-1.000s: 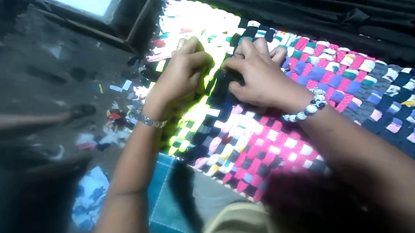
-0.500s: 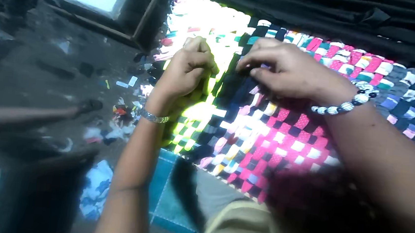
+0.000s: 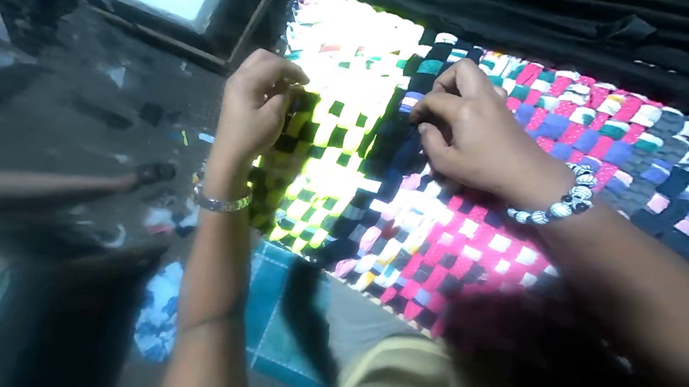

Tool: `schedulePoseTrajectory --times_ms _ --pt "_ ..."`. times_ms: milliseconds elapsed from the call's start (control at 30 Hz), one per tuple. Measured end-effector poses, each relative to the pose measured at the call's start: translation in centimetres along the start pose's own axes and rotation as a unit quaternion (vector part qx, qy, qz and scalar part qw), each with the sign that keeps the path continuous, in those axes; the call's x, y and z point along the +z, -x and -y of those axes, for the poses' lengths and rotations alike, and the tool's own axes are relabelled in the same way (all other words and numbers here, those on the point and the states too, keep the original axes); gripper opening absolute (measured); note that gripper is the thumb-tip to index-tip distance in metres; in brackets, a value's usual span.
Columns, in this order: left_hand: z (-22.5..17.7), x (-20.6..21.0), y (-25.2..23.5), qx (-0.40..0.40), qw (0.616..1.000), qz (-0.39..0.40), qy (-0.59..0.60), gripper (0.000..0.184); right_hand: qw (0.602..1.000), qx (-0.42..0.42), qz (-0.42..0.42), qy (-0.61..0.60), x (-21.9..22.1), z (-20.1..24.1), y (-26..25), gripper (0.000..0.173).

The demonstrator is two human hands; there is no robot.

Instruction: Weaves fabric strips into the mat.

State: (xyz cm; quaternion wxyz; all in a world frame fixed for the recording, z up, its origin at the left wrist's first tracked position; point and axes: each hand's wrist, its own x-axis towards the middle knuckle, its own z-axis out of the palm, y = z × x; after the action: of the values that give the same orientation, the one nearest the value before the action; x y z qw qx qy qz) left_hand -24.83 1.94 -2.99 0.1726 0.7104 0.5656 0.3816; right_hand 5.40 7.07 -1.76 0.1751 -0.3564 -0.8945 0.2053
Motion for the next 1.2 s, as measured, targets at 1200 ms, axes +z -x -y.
schedulePoseTrajectory --times_ms 1200 --pt "0.2 2.5 1.7 0.017 0.984 0.0 -0.18 0.027 0.998 -0.054 0.025 0.025 2.8 1.4 -3.3 0.029"
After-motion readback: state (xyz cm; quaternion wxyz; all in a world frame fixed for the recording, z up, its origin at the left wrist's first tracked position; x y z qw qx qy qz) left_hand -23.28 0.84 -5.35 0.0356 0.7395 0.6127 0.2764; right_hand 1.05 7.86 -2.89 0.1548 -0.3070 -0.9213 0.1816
